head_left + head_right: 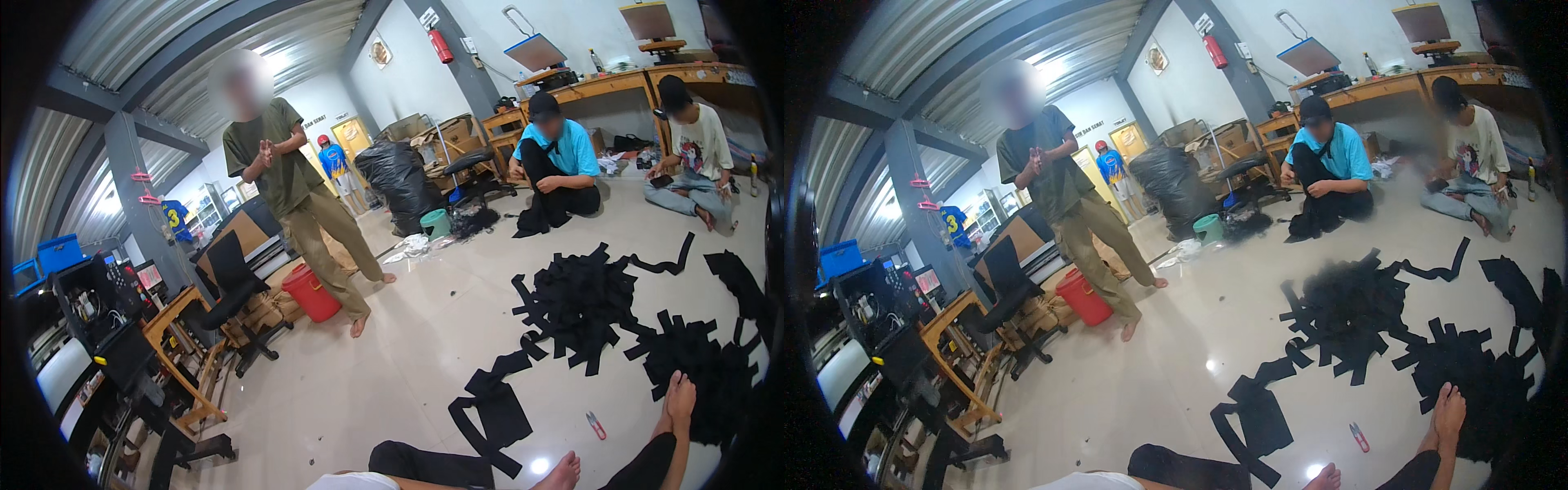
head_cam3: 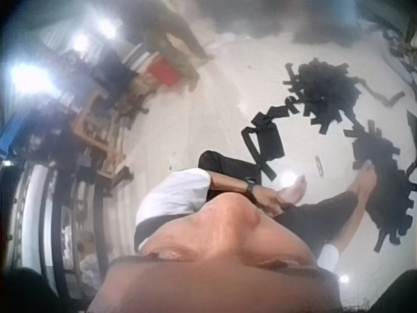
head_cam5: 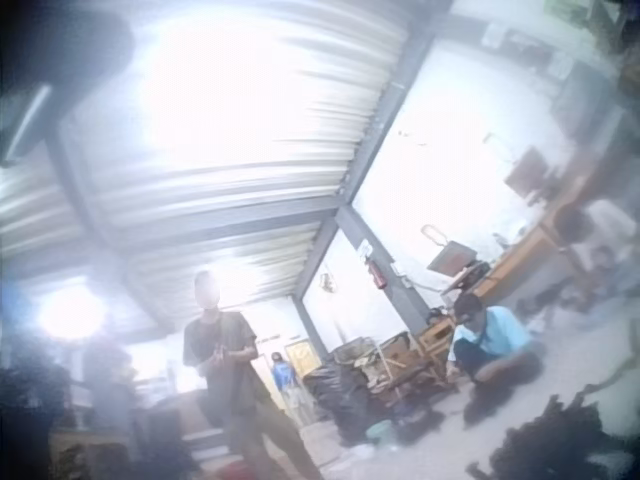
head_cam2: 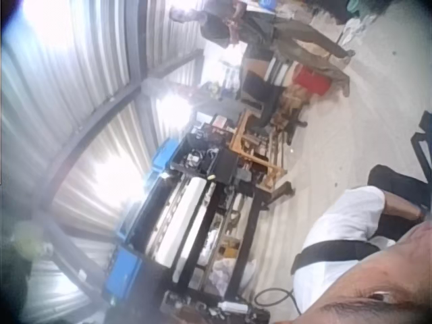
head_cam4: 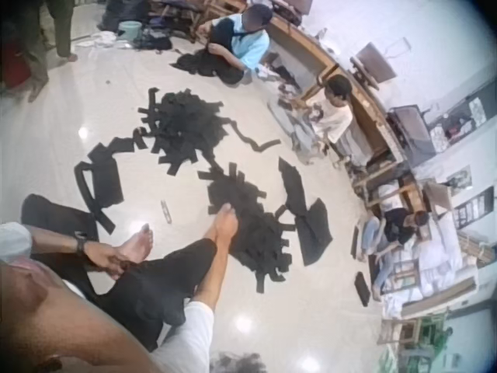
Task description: The person sits on the floor and uses a red utility knife to cut long strips of black fabric into smaller pieces. They repeatedly pick up fabric strips, cut them, and place the cut pieces onto a growing pile on the floor.
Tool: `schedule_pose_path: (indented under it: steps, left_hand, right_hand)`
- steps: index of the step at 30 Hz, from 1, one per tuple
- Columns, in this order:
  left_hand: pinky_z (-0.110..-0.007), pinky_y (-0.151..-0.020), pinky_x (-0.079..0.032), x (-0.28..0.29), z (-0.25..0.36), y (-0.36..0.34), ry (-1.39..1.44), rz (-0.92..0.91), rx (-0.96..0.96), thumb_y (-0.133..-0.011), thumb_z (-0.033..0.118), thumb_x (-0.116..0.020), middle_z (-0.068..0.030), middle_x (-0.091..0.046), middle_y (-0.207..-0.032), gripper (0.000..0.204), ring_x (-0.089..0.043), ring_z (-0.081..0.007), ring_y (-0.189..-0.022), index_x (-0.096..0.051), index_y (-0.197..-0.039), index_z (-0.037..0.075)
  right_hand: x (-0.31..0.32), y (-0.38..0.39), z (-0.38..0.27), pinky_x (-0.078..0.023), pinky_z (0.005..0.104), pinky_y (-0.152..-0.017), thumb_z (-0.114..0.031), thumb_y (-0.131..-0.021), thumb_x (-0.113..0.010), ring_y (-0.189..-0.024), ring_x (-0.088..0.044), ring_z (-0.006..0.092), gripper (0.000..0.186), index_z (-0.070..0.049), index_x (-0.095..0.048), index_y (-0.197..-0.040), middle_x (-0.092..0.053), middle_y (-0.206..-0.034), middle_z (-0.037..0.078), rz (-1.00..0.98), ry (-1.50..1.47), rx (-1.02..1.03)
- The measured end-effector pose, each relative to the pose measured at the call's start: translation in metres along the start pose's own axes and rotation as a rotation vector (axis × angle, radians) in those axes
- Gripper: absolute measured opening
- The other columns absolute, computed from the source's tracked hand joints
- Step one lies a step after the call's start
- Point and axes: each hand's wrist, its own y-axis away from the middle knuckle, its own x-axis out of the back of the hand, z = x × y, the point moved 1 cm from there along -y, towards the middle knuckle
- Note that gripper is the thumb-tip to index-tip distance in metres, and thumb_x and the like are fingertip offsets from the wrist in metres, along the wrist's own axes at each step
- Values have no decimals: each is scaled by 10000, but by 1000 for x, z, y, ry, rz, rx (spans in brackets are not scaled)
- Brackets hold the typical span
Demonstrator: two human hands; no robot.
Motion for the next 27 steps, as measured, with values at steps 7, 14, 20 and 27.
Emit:
schedule_pose_path:
  steps: [7,14,20,27]
  left_hand:
    - [-430,-1112,-340,28,-76,5,322,254,277,-1075,529,-346,-164,-540,-1286,629,-472,-298,-1266,-471,-1367,-13]
    - [-423,-1131,-313,61,-126,7,501,512,375,-1073,535,-351,-151,-502,-1329,639,-436,-282,-1299,-440,-1388,-13]
    - [-417,-1147,-290,66,-148,4,623,634,420,-1071,541,-356,-141,-470,-1367,650,-405,-268,-1327,-414,-1406,-13]
    - [-411,-1165,-263,74,-157,11,712,774,423,-1069,547,-362,-129,-432,-1410,665,-368,-252,-1360,-383,-1427,-13]
  right_hand:
    - [11,11,10,-540,550,-823,-369,-1073,-390,-921,-663,508,578,135,-665,-1003,-678,-948,343,141,17,-29]
    - [4,4,-9,-532,543,-865,-361,-1072,-399,-964,-659,496,569,148,-651,-1102,-679,-1018,338,73,16,6]
    - [0,6,7,-537,534,-860,-329,-1067,-418,-948,-661,495,534,148,-652,-1118,-676,-1016,343,211,78,66]
    - [13,7,-13,-530,481,-957,-398,-1099,-321,-1055,-663,475,639,149,-575,-1309,-660,-1157,351,-28,92,0]
